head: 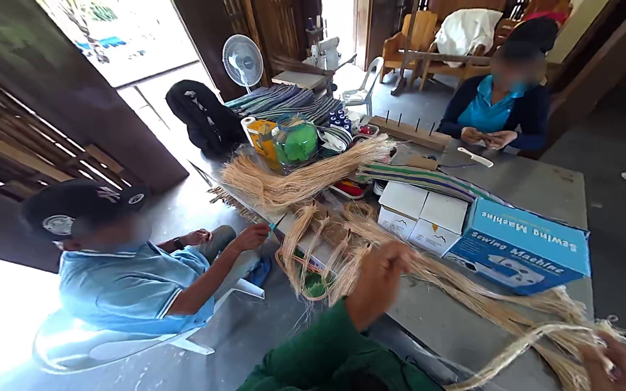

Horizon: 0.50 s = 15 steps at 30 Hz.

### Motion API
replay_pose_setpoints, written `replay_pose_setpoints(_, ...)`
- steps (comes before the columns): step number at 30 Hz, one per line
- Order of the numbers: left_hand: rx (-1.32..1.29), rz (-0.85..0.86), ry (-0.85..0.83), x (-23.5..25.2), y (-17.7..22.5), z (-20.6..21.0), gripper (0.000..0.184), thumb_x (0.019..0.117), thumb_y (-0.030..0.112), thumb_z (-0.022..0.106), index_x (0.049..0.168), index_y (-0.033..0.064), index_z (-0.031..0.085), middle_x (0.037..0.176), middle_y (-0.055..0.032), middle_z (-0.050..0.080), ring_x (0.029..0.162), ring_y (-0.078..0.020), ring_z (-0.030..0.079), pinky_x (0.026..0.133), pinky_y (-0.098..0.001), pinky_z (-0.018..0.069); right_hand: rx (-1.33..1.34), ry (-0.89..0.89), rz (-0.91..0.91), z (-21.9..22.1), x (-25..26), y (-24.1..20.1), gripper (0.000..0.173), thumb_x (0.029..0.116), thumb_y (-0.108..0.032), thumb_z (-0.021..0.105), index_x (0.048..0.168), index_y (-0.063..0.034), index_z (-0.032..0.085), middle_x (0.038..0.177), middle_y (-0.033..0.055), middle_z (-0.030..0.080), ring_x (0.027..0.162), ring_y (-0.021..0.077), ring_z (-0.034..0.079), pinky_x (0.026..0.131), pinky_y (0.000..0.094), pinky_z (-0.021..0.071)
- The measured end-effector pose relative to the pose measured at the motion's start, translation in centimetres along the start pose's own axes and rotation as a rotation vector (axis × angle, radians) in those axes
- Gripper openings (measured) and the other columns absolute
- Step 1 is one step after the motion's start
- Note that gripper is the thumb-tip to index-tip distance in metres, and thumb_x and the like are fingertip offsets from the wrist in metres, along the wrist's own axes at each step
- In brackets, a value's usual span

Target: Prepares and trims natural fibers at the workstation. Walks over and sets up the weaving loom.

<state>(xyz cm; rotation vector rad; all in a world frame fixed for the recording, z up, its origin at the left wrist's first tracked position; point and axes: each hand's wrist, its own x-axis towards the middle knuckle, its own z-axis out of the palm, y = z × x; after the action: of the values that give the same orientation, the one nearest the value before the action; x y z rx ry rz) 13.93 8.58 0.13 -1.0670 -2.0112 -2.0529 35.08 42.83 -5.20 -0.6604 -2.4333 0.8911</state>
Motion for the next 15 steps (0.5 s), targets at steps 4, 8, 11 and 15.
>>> replay_pose_setpoints(4, 0.081, 0.146, -0.14, -0.3, 0.8, 4.3, 0.023, 0.1048, 0.002, 0.047, 0.11, -0.0052, 0.068, 0.094, -0.0132, 0.07, 0.08, -0.0163, 0.068, 0.077, -0.0324, 0.0588, 0.581, -0.343, -0.195, 6.6, 1.1, -12.0, 0.048, 0.1061, -0.019, 0.054, 0.144, 0.0092, 0.047, 0.142, 0.0162, 0.059, 0.129, 0.0185, 0.059, 0.109, 0.0363, 0.0498)
replay_pose_setpoints(8, 0.085, 0.194, -0.112, 0.0, 1.7, 4.1, 0.02, 0.1023, -0.003, 0.049, 0.11, -0.0056, 0.067, 0.099, -0.0166, 0.069, 0.09, -0.0216, 0.069, 0.085, -0.0359, 0.0579, 0.962, -0.538, -0.116, 10.2, -0.2, -17.7, 0.044, 0.102, -0.012, 0.056, 0.143, -0.0023, 0.044, 0.127, -0.0015, 0.067, 0.117, 0.01, 0.064, 0.105, 0.0325, 0.0527)
replay_pose_setpoints(11, 0.103, 0.191, -0.048, -0.4, 1.5, 3.1, 0.02, 0.1029, -0.002, 0.049, 0.111, -0.0059, 0.066, 0.1, -0.0173, 0.069, 0.09, -0.0217, 0.069, 0.085, -0.0356, 0.0582, 1.028, -0.649, 0.028, 10.6, -0.3, -19.7, 0.033, 0.1045, -0.005, 0.046, 0.137, -0.0079, 0.05, 0.116, -0.0016, 0.072, 0.102, 0.0105, 0.071, 0.093, 0.0321, 0.06)
replay_pose_setpoints(15, 0.103, 0.184, 0.046, -1.0, 0.8, 1.6, 0.02, 0.1037, -0.001, 0.048, 0.109, -0.0071, 0.066, 0.102, -0.0183, 0.069, 0.093, -0.0225, 0.07, 0.087, -0.0365, 0.0581, 1.013, -0.738, 0.061, 11.1, 0.4, -20.3, 0.028, 0.1082, -0.009, 0.043, 0.134, -0.0124, 0.053, 0.092, -0.0041, 0.072, 0.064, 0.0031, 0.061, 0.059, 0.0216, 0.0535)
